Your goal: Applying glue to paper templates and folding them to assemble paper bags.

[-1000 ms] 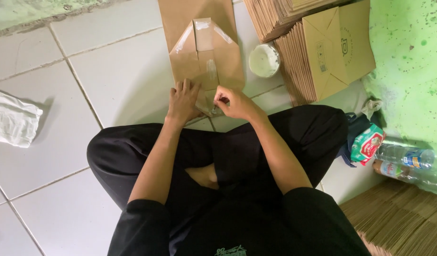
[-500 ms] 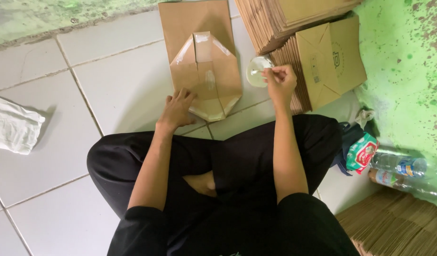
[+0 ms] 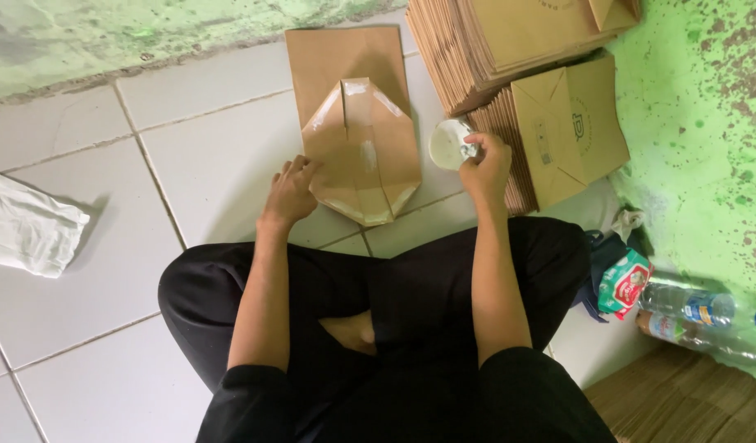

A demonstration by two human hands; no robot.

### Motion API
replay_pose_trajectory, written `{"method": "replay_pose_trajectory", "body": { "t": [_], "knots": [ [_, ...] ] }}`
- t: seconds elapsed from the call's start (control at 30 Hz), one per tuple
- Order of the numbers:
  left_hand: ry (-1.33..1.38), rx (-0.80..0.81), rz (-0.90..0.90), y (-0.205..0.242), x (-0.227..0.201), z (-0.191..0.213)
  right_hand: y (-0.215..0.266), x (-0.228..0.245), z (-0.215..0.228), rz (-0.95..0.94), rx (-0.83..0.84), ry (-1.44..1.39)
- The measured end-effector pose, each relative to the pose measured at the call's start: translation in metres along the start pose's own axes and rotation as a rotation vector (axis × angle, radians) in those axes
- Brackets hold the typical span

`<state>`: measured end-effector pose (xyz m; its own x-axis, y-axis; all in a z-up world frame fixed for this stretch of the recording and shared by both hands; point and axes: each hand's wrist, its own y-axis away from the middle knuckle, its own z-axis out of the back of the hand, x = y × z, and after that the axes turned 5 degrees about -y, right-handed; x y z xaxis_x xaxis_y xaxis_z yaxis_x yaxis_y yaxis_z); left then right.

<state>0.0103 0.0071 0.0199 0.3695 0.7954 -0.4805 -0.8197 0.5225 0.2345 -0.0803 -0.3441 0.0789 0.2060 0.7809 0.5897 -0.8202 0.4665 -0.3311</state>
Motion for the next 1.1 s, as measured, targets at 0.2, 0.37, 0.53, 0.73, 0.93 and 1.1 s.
{"method": "replay_pose_trajectory", "body": {
  "t": [0.2,0.37,0.53,0.73,0.93,1.1],
  "knots": [
    [0.001,-0.376,0.001,-0.026,0.010,-0.032,-0.025,0.036,-0.032,0.266,0.095,-0.147],
    [-0.013,-0.370,0.028,-0.024,0.003,-0.028,-0.056,0.070,-0.058,0.136,0.433,-0.232],
    [0.055,-0.327,0.074,-0.018,-0.009,-0.008,-0.078,0.044,-0.098,0.012,0.596,-0.284],
    [0.248,-0.347,0.096,-0.028,-0.003,-0.009,-0.084,0.051,-0.112,-0.064,0.760,-0.161],
    [0.278,-0.256,0.064,-0.028,0.000,-0.008,-0.072,0.050,-0.101,-0.062,1.062,-0.413],
    [-0.009,-0.241,-0.030,-0.028,0.004,-0.031,-0.052,0.088,-0.080,0.524,1.208,-0.056]
  ]
}}
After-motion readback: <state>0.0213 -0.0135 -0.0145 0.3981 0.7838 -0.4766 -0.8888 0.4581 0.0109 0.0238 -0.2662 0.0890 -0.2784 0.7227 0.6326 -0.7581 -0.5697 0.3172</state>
